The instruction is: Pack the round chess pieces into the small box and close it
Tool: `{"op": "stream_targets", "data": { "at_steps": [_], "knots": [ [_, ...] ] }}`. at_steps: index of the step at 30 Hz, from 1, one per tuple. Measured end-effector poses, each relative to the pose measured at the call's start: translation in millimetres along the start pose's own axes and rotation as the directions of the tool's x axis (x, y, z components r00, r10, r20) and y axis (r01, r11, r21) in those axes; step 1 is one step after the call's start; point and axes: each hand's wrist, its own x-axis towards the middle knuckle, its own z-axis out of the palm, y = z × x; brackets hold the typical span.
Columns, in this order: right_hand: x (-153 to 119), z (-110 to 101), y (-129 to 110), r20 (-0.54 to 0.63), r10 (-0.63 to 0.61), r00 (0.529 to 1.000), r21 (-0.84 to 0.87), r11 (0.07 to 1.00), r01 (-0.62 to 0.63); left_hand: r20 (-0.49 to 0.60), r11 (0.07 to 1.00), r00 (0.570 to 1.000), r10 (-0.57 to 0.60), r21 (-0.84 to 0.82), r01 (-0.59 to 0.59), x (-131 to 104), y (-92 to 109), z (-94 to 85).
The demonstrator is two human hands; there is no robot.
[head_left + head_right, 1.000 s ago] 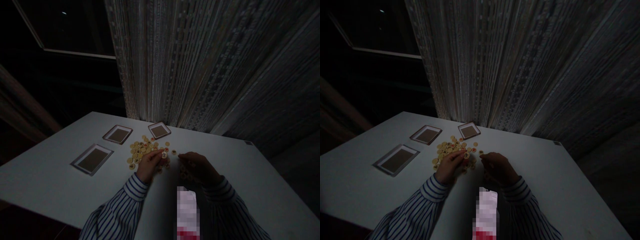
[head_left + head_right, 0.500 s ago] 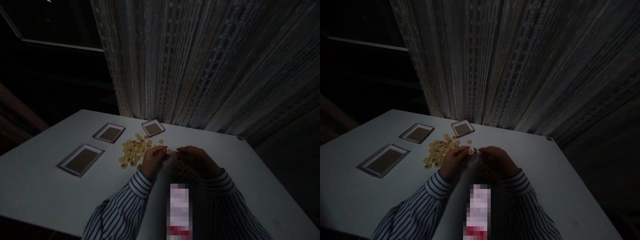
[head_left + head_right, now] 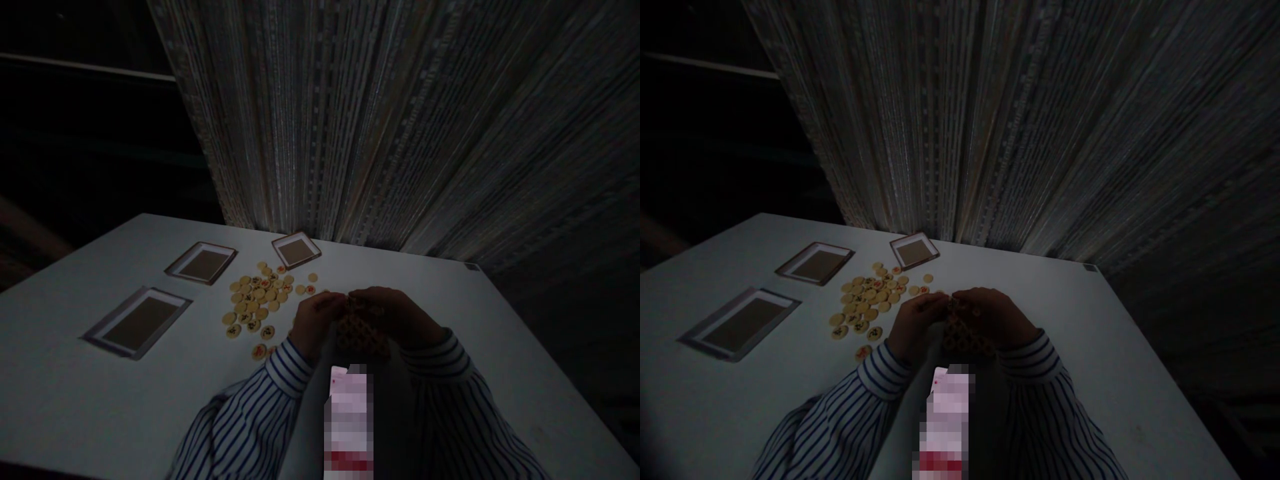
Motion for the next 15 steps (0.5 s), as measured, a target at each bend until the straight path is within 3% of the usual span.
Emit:
{"op": "stream_targets", "data": {
  "at_steps": [9, 15],
  "knots": [
    [-7.1, -2.1, -4.6, 0.085, 0.113, 0.99, -0.165, 0.981, -0.098, 0.059, 0.992, 0.998, -0.019, 0.124, 0.011, -5.2, -5.7, 1.4],
    [-11.5, -0.8, -5.7, 0.137, 0.108, 0.985, -0.234, 0.969, -0.074, 0.096, 0.984, 0.995, -0.006, 0.18, -0.012, -9.5, -3.0, 2.5]
  ]
}}
